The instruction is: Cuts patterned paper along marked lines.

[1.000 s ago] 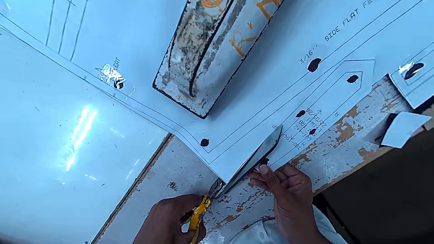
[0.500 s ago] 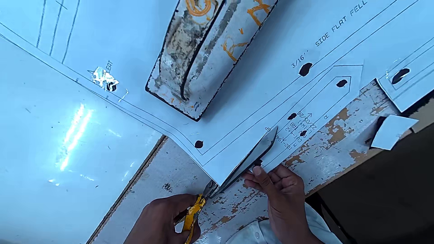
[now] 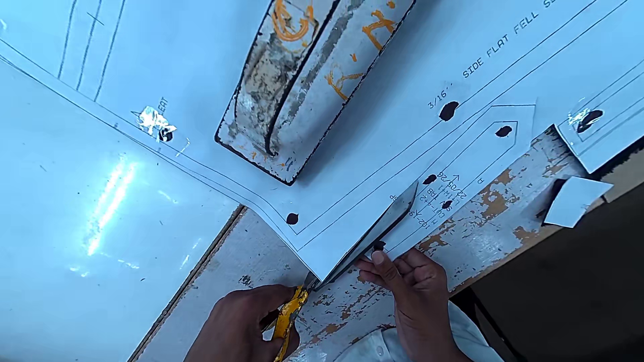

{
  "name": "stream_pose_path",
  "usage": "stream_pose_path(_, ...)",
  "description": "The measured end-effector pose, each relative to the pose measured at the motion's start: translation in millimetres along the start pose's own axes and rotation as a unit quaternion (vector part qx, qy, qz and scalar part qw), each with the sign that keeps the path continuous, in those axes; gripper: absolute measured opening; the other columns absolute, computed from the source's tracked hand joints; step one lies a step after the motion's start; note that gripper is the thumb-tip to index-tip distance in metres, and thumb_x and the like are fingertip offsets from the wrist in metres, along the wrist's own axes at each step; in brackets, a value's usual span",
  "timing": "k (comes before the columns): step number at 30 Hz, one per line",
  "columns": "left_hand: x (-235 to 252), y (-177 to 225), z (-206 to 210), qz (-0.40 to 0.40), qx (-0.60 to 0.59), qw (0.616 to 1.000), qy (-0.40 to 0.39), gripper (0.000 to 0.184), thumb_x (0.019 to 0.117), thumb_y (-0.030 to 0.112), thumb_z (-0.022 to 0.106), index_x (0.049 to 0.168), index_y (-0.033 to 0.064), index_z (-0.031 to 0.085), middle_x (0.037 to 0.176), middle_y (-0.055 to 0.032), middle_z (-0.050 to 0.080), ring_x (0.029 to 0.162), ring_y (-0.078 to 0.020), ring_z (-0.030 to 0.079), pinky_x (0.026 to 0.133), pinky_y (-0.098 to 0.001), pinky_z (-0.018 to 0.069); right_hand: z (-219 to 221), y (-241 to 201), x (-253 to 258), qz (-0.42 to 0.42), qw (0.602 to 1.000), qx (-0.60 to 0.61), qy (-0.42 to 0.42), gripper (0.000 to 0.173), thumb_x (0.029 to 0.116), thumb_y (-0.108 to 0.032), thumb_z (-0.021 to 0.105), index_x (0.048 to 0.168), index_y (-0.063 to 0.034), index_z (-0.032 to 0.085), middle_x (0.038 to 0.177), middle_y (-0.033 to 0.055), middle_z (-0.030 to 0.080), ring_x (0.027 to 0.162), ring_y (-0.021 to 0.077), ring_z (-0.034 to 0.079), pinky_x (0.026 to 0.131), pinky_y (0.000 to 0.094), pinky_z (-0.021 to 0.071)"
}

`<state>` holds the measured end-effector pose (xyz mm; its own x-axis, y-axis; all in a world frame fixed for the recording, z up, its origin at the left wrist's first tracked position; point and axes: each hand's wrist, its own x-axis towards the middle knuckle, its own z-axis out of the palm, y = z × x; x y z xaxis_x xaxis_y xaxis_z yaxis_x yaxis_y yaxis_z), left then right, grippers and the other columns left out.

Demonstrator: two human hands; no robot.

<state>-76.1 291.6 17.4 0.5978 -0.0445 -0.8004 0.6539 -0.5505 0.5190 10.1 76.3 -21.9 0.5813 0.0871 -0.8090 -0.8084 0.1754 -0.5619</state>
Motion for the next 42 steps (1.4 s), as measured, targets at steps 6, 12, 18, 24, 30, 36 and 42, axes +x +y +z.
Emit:
stream_pose_path(6, 0, 1, -2, -0.007, -0.003, 1.000, -0.007, 0.027, 0.0787, 0.014, 0.070, 0.103, 0.0066, 0.079, 0.095, -0.0049, 0.078, 0.068, -0.0121, 0.069, 0.058, -0.0308, 0.0565, -6, -10, 6, -0.049, 0.998, -0.045, -0.005, 0.007, 0.0920, -0.005, 0.071, 0.099, -0.0039, 0.071, 0.085, 0.0057, 0.076, 0.078, 0.0137, 0.075, 0.077, 0.0320, 0.0651)
stream_pose_path(12, 1, 0, -2, -0.013, -0.025, 1.000, -0.013, 0.026, 0.0803, 0.012, 0.070, 0.104, 0.0055, 0.079, 0.095, -0.0067, 0.078, 0.066, -0.0119, 0.068, 0.057, -0.0303, 0.0561, -11, -29, 25, -0.095, 0.992, -0.077, 0.028, 0.006, 0.0965, -0.011, 0.069, 0.099, -0.0067, 0.073, 0.079, 0.0043, 0.074, 0.069, 0.0079, 0.072, 0.065, 0.0223, 0.0611)
stream_pose_path(18, 2, 12, -6, -0.015, -0.007, 1.000, -0.010, 0.028, 0.0799, 0.011, 0.072, 0.107, 0.0036, 0.078, 0.097, -0.0092, 0.077, 0.071, -0.0173, 0.071, 0.060, -0.0358, 0.0576, -10, -29, 26, -0.075, 0.994, -0.067, 0.037, 0.005, 0.0951, -0.010, 0.070, 0.095, -0.0062, 0.072, 0.077, 0.0051, 0.073, 0.068, 0.0092, 0.072, 0.067, 0.0244, 0.0619)
stream_pose_path(24, 6, 15, -4, -0.011, -0.011, 1.000, -0.002, 0.027, 0.0790, 0.012, 0.072, 0.104, 0.0042, 0.078, 0.098, -0.0083, 0.078, 0.070, -0.0164, 0.071, 0.060, -0.0352, 0.0575, -11, -30, 27, -0.069, 0.995, -0.065, 0.034, 0.003, 0.0948, -0.009, 0.070, 0.094, -0.0059, 0.071, 0.076, 0.0051, 0.073, 0.068, 0.0095, 0.072, 0.067, 0.0247, 0.0626)
stream_pose_path(30, 6, 16, -8, -0.012, -0.017, 1.000, -0.004, 0.026, 0.0795, 0.012, 0.071, 0.103, 0.0044, 0.079, 0.094, -0.0080, 0.078, 0.065, -0.0128, 0.068, 0.056, -0.0302, 0.0546, -12, -31, 26, -0.061, 0.996, -0.059, 0.032, 0.004, 0.0949, -0.008, 0.069, 0.095, -0.0050, 0.071, 0.078, 0.0061, 0.074, 0.070, 0.0103, 0.073, 0.069, 0.0259, 0.0631)
stream_pose_path(36, 9, 19, -5, -0.017, -0.025, 0.999, -0.011, 0.026, 0.0801, 0.011, 0.072, 0.105, 0.0040, 0.078, 0.095, -0.0084, 0.078, 0.068, -0.0140, 0.069, 0.059, -0.0314, 0.0555, -12, -32, 27, -0.056, 0.996, -0.060, 0.034, 0.003, 0.0944, -0.006, 0.068, 0.094, -0.0046, 0.071, 0.077, 0.0064, 0.074, 0.070, 0.0108, 0.073, 0.069, 0.0259, 0.0631)
stream_pose_path(42, 15, 24, -1, -0.006, -0.016, 1.000, 0.019, 0.023, 0.0776, 0.015, 0.072, 0.098, 0.0069, 0.079, 0.092, -0.0052, 0.078, 0.066, -0.0113, 0.067, 0.057, -0.0313, 0.0535, -12, -33, 28, -0.050, 0.996, -0.060, 0.032, 0.004, 0.0940, -0.005, 0.069, 0.090, -0.0049, 0.070, 0.076, 0.0051, 0.073, 0.069, 0.0103, 0.073, 0.069, 0.0262, 0.0632)
